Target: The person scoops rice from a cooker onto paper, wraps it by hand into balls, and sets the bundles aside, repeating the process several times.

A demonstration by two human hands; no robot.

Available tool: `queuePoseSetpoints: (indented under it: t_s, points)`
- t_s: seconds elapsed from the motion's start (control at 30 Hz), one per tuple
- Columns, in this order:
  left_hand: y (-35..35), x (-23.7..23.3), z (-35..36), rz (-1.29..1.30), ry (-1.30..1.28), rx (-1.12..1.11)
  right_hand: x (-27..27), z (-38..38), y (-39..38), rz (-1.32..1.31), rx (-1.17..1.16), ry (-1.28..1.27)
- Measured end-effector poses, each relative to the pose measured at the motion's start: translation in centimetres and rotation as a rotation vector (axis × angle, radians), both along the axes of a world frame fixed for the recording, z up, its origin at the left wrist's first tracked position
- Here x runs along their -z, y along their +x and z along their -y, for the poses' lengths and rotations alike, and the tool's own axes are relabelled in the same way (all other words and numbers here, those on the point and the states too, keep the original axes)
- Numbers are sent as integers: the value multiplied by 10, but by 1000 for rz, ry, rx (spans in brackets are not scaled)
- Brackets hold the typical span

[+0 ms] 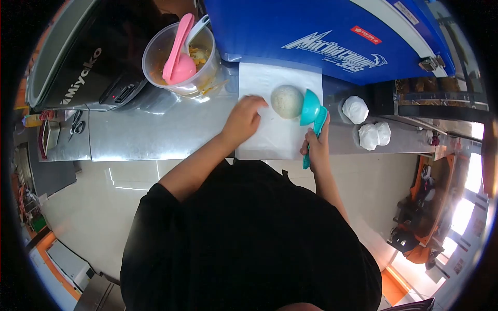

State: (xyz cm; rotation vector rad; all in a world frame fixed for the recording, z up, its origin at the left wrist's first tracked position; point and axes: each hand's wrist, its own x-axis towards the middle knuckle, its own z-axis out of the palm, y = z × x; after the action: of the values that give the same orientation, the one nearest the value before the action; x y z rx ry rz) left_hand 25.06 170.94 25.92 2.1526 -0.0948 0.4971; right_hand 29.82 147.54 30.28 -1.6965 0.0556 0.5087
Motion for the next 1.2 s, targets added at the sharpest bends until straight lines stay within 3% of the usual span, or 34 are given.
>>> queuePoseSetpoints:
  t_s: [0.03,0.1,0.13,0.2,0.27,0.33,0.37,0.4,0.47,0.57,0.73,1.1,1.2]
  points:
    - [-1,2,5,-3,4,10,2,0,0,-41,69,67]
    - [-8,7,31,-111,140,599,8,0,-6,-15,38,32]
    - [-8,1,44,-99,281,766,10,1,-7,17,-4,-6]
    - [-10,8,66,44,332,910,2,1,-4,14,11,-2]
    - [-14,15,77,116,418,857,4,5,6,14,23,2]
    - [-11,25,89,183,496,799,17,11,29,409,-150,-430]
    - [-6,32,95,163,461,735,20,8,39,579,-233,-493]
    - [-3,37,99,141,425,670,8,0,44,575,-239,-495]
    - [0,39,98,119,439,632,-27,-19,49,511,-609,-859]
    - [-1,38,97,114,459,579,-39,-32,46,412,-660,-940]
    - [0,42,97,-36,456,658,-7,-17,32,485,-692,-881]
    - [-16,41,99,104,521,607,7,-3,38,544,-722,-836]
    - [-25,-6,76,13,500,573,3,1,32,733,-604,-711]
